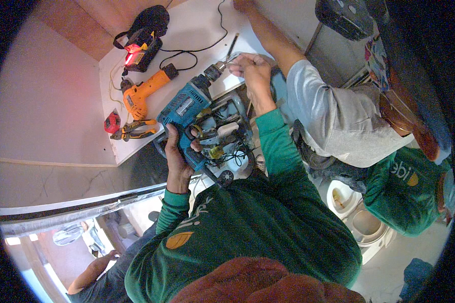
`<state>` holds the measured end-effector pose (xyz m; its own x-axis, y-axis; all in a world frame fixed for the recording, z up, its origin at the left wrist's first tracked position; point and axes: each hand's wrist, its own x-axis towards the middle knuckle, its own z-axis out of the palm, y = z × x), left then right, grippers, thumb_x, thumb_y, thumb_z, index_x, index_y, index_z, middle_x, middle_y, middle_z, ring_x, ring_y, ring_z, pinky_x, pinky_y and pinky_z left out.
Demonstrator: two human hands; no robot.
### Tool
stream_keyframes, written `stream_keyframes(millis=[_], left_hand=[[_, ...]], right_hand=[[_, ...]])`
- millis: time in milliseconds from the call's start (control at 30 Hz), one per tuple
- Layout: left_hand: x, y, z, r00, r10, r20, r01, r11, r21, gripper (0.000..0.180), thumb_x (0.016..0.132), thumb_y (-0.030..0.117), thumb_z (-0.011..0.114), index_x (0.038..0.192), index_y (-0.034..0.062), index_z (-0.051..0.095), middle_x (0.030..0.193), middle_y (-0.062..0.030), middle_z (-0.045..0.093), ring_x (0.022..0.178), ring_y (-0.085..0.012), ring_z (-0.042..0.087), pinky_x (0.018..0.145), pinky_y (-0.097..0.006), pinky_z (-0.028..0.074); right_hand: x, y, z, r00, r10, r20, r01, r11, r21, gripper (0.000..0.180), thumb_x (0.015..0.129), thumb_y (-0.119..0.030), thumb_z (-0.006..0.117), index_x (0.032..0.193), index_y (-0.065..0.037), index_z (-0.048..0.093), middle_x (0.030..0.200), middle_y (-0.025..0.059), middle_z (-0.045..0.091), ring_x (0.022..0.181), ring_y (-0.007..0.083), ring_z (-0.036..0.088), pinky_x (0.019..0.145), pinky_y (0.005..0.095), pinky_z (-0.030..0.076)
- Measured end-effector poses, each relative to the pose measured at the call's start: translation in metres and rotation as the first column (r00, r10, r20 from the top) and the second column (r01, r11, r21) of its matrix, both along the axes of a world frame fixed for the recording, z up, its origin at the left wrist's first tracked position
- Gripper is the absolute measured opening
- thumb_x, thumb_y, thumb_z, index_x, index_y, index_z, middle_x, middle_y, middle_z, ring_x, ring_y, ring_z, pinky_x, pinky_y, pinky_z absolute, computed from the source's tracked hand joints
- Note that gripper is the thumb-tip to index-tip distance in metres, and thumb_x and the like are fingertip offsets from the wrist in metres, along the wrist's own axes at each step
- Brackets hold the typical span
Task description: The person uses a corded electric drill to make holes in a white wall or cabinet surface. They repeatedly position the drill, operate it, and adjust the drill bit. Other workers are visible in the background.
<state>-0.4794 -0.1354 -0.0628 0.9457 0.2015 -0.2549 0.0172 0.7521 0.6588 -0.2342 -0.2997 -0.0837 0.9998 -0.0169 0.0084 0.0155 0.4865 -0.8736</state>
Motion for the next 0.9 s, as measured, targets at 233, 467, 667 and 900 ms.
stream_keyframes(millis=[233, 467, 667, 900], left_hand=[[-0.001, -0.003, 0.005, 1.000, -0.013, 0.018, 0.013, 1.000, -0.002, 0.055, 0.103, 0.056, 0.053, 0.123, 0.0046, 0.057, 0.089, -0.0067, 0.066, 0.059, -0.0117, 0.059, 0.054, -0.023, 0.055], [-0.002, -0.005, 0.005, 1.000, 0.013, -0.023, -0.013, 1.000, -0.012, 0.056, 0.103, 0.059, 0.052, 0.118, 0.0049, 0.059, 0.088, -0.0063, 0.067, 0.058, -0.0138, 0.060, 0.053, -0.024, 0.053], [-0.003, -0.012, -0.001, 1.000, -0.006, 0.013, 0.006, 0.999, -0.045, 0.059, 0.099, 0.064, 0.056, 0.118, 0.0074, 0.058, 0.091, -0.0042, 0.066, 0.063, -0.0123, 0.059, 0.057, -0.024, 0.053], [-0.017, -0.023, -0.036, 0.982, 0.087, 0.165, -0.105, 0.989, 0.101, 0.050, 0.106, 0.051, 0.053, 0.123, 0.0047, 0.056, 0.098, -0.0060, 0.066, 0.075, -0.0148, 0.063, 0.065, -0.029, 0.055]], right_hand=[[-0.005, -0.002, 0.005, 1.000, -0.006, 0.009, 0.006, 1.000, -0.002, 0.008, 0.101, -0.003, 0.058, 0.101, 0.003, 0.064, 0.087, 0.0122, 0.071, 0.073, 0.0226, 0.074, 0.062, 0.0304, 0.060], [0.009, -0.018, 0.002, 0.909, -0.152, 0.387, 0.352, 0.777, -0.522, 0.011, 0.098, -0.006, 0.060, 0.098, 0.003, 0.066, 0.086, 0.0205, 0.071, 0.076, 0.0354, 0.071, 0.068, 0.0427, 0.058], [0.024, -0.017, 0.018, 0.828, -0.093, 0.552, 0.544, 0.368, -0.754, 0.022, 0.097, -0.015, 0.062, 0.097, 0.007, 0.066, 0.093, 0.0335, 0.068, 0.088, 0.0517, 0.067, 0.078, 0.0557, 0.052], [-0.168, -0.007, 0.075, 0.922, 0.330, 0.203, -0.024, 0.572, -0.820, 0.049, 0.101, -0.039, 0.061, 0.102, 0.009, 0.069, 0.111, 0.0345, 0.067, 0.106, 0.0498, 0.065, 0.090, 0.0508, 0.052]])
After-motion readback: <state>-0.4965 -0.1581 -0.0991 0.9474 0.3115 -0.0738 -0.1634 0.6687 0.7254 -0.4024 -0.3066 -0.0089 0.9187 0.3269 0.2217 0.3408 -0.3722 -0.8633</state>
